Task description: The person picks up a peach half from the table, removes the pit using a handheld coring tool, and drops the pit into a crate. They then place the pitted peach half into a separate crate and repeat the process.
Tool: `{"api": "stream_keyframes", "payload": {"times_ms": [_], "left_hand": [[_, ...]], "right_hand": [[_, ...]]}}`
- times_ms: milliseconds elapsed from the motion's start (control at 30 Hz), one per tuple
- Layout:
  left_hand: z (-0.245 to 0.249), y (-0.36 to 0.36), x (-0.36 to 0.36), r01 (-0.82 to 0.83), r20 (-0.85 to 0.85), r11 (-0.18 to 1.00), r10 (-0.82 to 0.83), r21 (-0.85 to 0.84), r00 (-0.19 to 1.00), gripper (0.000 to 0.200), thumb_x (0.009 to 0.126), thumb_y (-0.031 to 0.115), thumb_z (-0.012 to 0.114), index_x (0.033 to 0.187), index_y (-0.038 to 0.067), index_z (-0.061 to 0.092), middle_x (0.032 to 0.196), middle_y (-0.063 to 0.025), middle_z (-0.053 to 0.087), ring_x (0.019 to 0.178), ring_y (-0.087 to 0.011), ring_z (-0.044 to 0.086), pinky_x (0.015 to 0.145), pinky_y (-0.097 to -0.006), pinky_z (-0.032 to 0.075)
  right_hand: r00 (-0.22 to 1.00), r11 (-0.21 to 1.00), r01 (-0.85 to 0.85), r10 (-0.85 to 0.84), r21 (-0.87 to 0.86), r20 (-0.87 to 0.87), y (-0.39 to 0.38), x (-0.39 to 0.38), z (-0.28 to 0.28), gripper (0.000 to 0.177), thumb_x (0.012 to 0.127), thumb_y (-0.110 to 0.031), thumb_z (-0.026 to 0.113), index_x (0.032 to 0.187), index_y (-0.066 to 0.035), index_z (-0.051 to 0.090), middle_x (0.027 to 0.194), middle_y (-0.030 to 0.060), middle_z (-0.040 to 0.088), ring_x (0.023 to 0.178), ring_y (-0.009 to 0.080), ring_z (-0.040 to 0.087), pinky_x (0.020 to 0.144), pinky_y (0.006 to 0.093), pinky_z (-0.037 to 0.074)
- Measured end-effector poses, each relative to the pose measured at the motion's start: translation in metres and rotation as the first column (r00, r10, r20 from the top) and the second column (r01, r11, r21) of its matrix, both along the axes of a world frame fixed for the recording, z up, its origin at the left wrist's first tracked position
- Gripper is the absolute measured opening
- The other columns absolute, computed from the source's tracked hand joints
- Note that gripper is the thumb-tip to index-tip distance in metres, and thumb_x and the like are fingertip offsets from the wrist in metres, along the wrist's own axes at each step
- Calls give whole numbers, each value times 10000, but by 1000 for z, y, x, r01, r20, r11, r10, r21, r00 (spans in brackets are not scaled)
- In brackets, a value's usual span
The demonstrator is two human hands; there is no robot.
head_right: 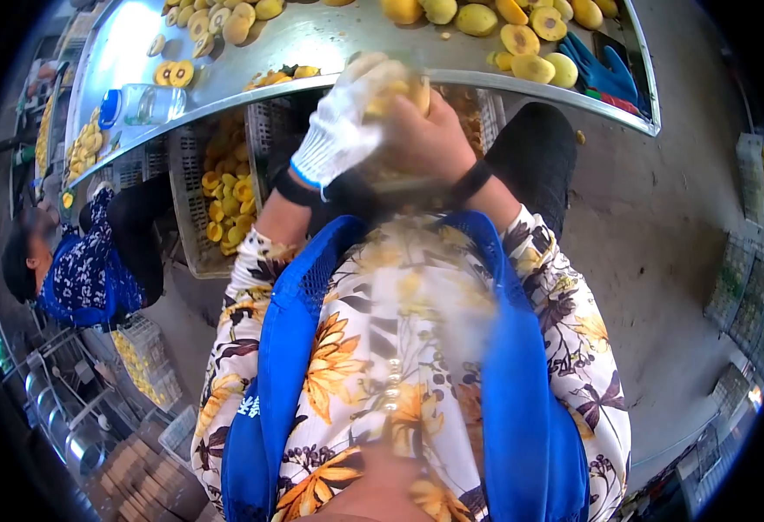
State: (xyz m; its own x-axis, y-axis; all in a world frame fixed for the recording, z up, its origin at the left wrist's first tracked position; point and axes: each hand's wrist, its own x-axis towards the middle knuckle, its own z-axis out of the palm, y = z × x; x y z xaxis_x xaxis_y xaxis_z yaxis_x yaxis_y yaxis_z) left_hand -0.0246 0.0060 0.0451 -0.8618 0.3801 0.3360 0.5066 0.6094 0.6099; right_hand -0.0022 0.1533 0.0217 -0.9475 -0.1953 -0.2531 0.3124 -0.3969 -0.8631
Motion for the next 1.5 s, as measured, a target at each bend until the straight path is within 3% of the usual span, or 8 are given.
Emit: {"api": "stream_keyframes", "payload": {"times_ms": [100,267,467,1000,1133,1367,1467,1500], "left_hand": [[15,-3,32,-303,484,573,-193,762,853,465,792,90,562,1249,78,475,1224,-131,524,1123,-259,514,961,-341,422],[-24,9,28,-755,697,-52,-348,654,628,389,943,386,459,1123,43,493,917,-106,590,760,-197,604,628,-302,531],[-23,-3,20,-754,750,27,-128,656,648,414,944,432,426,1044,45,530,900,-130,621,802,-246,614,699,-349,518],[-24,6,28,-713,718,205,63,671,693,213,863,177,628,902,-33,619,714,-80,622,560,-115,567,498,-229,459],[-42,0,27,-700,731,238,-72,674,679,212,885,192,582,949,-9,606,798,-134,641,631,-193,615,532,-283,511],[-33,-2,26,-761,799,295,-17,578,600,353,902,397,530,932,46,550,797,-134,617,614,-241,604,485,-311,506],[-34,-33,29,-662,681,172,-92,729,727,391,900,448,509,948,62,543,821,-115,611,690,-214,604,553,-313,507],[-36,-50,30,-626,628,68,-163,777,761,385,908,436,503,974,59,550,830,-105,608,706,-204,602,583,-312,507]], "right_hand": [[996,987,-84,86,-134,13,-10,4,0,243,920,-234,541,1030,-26,480,633,50,536,390,75,397,375,209,345],[955,831,84,90,550,-283,-29,16,-14,338,865,-247,601,1066,-4,481,713,128,593,523,223,534,485,316,433],[888,418,67,389,906,-245,-19,32,17,349,818,-271,630,957,-1,458,710,261,587,708,455,572,609,487,460],[818,622,-84,489,778,-303,-20,38,-15,202,818,-164,570,857,10,475,662,213,587,528,361,572,495,415,456],[774,729,-630,563,268,291,-12,28,17,114,847,-130,552,847,-28,501,613,61,539,388,137,469,355,269,373],[612,533,-472,772,-702,174,-4,32,-10,167,957,-203,447,1006,-52,499,586,-12,415,345,28,308,310,195,250],[708,397,-448,705,-801,-47,-2,37,-10,185,955,-209,449,1048,-54,489,588,-12,425,346,22,298,307,192,251],[751,600,-430,652,-675,101,2,36,-9,178,953,-199,445,1058,-60,483,591,-15,430,349,18,297,308,184,248]]}}
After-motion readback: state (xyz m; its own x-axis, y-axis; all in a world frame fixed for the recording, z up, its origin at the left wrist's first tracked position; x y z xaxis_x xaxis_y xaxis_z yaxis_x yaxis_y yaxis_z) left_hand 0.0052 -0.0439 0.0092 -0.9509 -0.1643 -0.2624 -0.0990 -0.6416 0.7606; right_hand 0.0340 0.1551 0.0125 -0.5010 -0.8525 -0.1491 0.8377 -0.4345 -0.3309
